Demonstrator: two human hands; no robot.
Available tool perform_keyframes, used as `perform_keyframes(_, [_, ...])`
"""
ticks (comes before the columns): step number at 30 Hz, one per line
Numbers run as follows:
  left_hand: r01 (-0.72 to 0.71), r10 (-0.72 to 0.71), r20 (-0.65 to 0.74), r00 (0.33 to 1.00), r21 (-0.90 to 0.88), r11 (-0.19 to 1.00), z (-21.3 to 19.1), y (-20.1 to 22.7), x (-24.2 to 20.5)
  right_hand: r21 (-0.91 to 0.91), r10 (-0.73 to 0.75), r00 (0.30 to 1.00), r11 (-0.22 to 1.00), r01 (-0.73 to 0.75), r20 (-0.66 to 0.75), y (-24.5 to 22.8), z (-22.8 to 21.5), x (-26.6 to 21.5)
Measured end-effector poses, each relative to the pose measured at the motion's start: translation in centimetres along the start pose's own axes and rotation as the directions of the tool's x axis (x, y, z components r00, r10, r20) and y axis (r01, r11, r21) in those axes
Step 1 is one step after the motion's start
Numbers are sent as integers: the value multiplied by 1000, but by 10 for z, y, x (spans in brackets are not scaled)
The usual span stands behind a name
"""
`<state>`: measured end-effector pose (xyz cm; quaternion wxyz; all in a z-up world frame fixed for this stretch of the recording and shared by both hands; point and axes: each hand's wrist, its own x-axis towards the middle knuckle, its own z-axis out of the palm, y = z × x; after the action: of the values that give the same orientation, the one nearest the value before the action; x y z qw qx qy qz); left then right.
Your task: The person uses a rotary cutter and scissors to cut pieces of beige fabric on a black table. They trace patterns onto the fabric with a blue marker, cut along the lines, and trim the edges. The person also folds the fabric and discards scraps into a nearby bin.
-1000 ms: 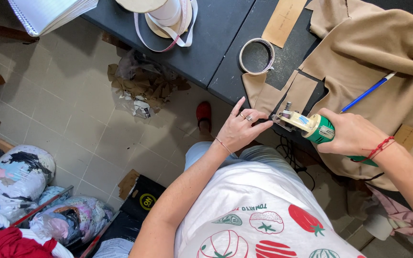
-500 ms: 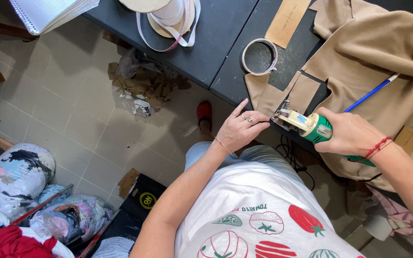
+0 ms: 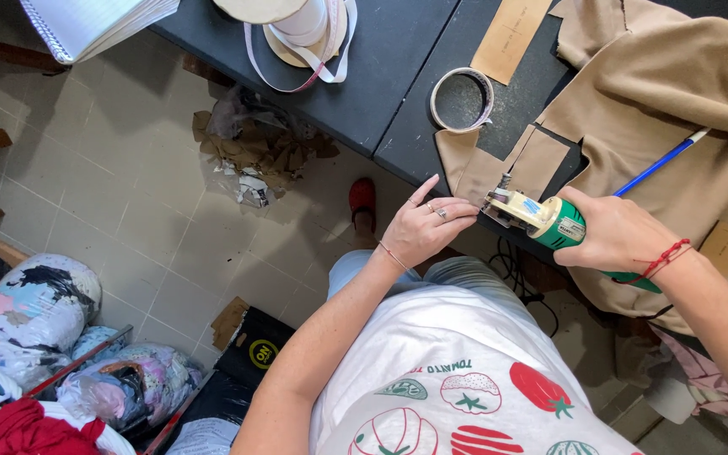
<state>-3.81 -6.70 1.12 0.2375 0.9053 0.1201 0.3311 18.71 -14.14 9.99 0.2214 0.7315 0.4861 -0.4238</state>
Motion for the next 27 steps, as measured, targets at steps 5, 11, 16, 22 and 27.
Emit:
perform_keyframes(5, [-1, 1, -3, 1000, 11, 1000, 2, -2, -1, 1, 1, 1000, 1000, -1, -4, -2, -1, 0])
perform_keyframes(11, [7, -7, -16, 1000, 9, 1000, 3, 1, 1, -12, 15, 1000, 1000, -15, 2, -5, -2, 0])
perform_keyframes(16, [8, -8, -13, 1000, 14, 1000, 2, 2, 5, -15, 8, 1000, 1000, -8, -5, -6, -2, 2])
perform_keyframes(22, [10, -10, -6, 1000, -1, 1000, 2, 2, 4, -8, 7, 1000, 1000, -7, 8, -8, -4, 3])
perform_keyframes(27, [82, -83, -45, 996, -10, 997, -3, 1, 9, -1, -22, 1000, 1000, 22, -16, 0, 4, 2])
